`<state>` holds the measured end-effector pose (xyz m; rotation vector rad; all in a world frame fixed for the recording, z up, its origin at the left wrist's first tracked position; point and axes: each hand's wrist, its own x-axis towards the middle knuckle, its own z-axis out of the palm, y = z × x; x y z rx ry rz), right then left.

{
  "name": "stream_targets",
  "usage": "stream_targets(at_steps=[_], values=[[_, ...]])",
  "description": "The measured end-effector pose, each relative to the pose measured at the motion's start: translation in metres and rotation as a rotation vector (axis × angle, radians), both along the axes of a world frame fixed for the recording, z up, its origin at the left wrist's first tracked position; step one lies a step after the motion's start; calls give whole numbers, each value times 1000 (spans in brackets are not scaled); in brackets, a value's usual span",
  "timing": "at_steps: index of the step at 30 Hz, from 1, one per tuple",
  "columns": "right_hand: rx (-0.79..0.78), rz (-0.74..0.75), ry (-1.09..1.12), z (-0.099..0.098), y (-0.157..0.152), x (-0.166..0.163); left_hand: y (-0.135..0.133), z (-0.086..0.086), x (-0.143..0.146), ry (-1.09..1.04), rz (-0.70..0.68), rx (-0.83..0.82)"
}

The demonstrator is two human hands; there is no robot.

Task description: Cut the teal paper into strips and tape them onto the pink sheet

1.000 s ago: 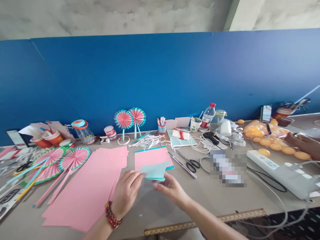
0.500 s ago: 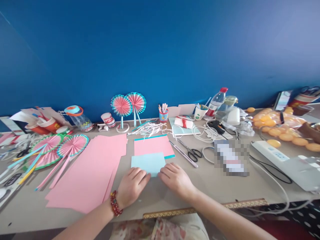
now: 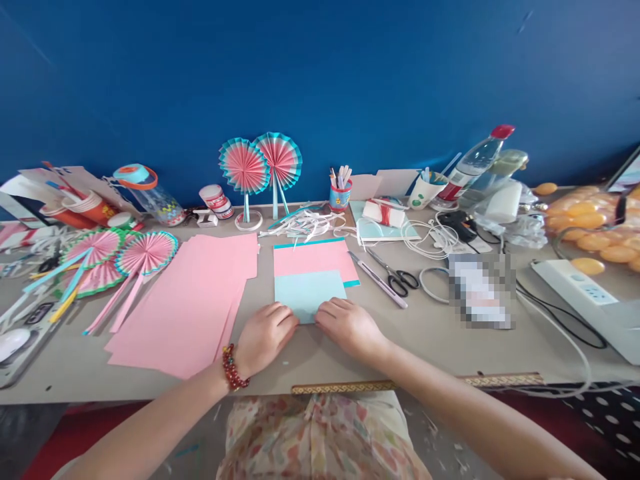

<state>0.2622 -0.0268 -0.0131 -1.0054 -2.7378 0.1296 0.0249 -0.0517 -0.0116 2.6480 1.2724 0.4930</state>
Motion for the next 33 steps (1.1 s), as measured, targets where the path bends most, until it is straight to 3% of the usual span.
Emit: stream_targets(at_steps=[4, 8, 18, 23, 33], values=[[-159, -38, 4, 8, 8, 0, 2, -1, -13, -132, 100, -132], [-177, -87, -101, 14, 13, -11, 8, 0, -17, -181, 138, -244], [-143, -95, -183, 12, 19, -21, 18, 2, -20, -231, 195, -316], [-173, -77, -222, 13, 28, -23, 24, 3, -27, -234, 137, -382], [-240, -79, -271, 14, 38, -26, 25, 1, -27, -216, 131, -361]])
